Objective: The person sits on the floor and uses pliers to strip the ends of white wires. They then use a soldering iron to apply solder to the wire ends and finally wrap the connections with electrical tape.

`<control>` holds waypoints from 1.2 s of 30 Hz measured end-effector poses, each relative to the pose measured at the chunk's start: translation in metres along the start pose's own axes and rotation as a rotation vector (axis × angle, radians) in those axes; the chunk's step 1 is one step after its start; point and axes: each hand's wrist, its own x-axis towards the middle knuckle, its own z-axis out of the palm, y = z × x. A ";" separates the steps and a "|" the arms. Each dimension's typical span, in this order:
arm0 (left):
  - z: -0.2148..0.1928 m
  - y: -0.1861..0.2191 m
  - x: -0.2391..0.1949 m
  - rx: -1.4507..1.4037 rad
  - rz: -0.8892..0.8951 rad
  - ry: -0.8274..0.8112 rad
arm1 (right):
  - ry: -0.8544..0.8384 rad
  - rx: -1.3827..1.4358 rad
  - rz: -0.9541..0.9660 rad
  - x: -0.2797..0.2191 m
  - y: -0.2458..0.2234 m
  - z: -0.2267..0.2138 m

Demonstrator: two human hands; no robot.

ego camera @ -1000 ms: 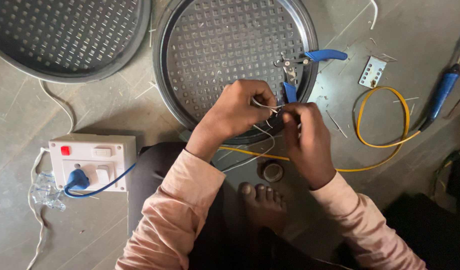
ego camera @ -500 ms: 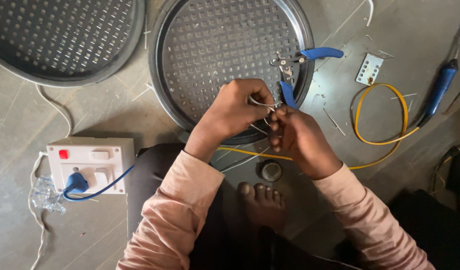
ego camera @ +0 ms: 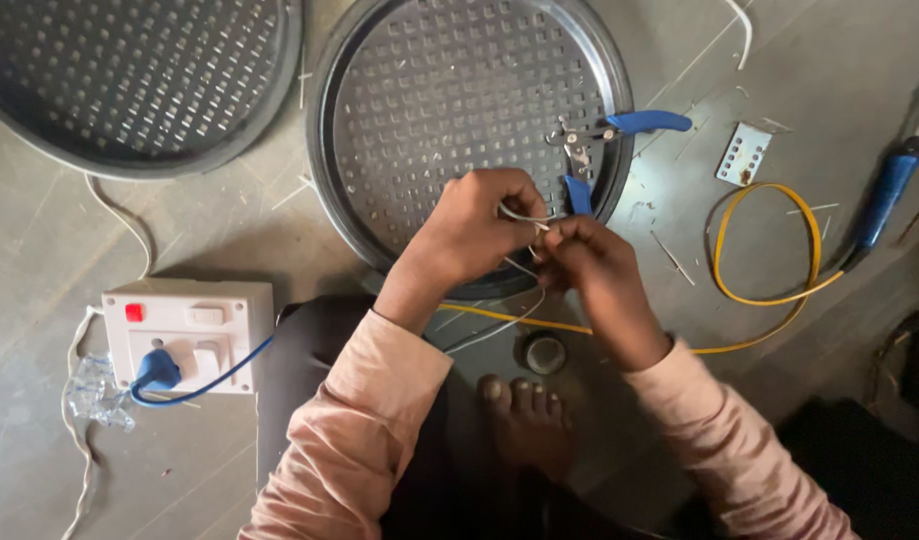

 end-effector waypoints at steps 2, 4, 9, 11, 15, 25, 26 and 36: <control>0.001 -0.002 0.000 -0.013 0.010 0.003 | -0.073 0.073 0.060 0.002 0.005 -0.007; 0.002 -0.003 0.003 -0.026 0.026 0.005 | -0.089 -0.066 -0.077 0.003 0.006 -0.013; 0.003 -0.005 0.003 -0.004 0.043 0.030 | 0.039 -0.552 -0.392 -0.007 0.009 -0.011; 0.003 -0.004 0.004 -0.008 0.015 0.027 | 0.043 -0.504 -0.404 -0.005 0.010 -0.011; 0.005 -0.004 0.004 -0.033 0.043 0.008 | -0.081 -0.033 -0.081 0.009 0.011 -0.018; 0.007 -0.004 0.005 -0.049 0.025 0.029 | 0.253 -1.043 -0.882 -0.011 -0.005 0.002; 0.007 -0.004 0.004 -0.049 0.029 0.028 | 0.275 -1.116 -0.965 -0.012 -0.009 0.003; 0.006 -0.008 0.004 -0.061 0.053 0.054 | 0.077 -0.468 -0.270 -0.001 0.006 -0.003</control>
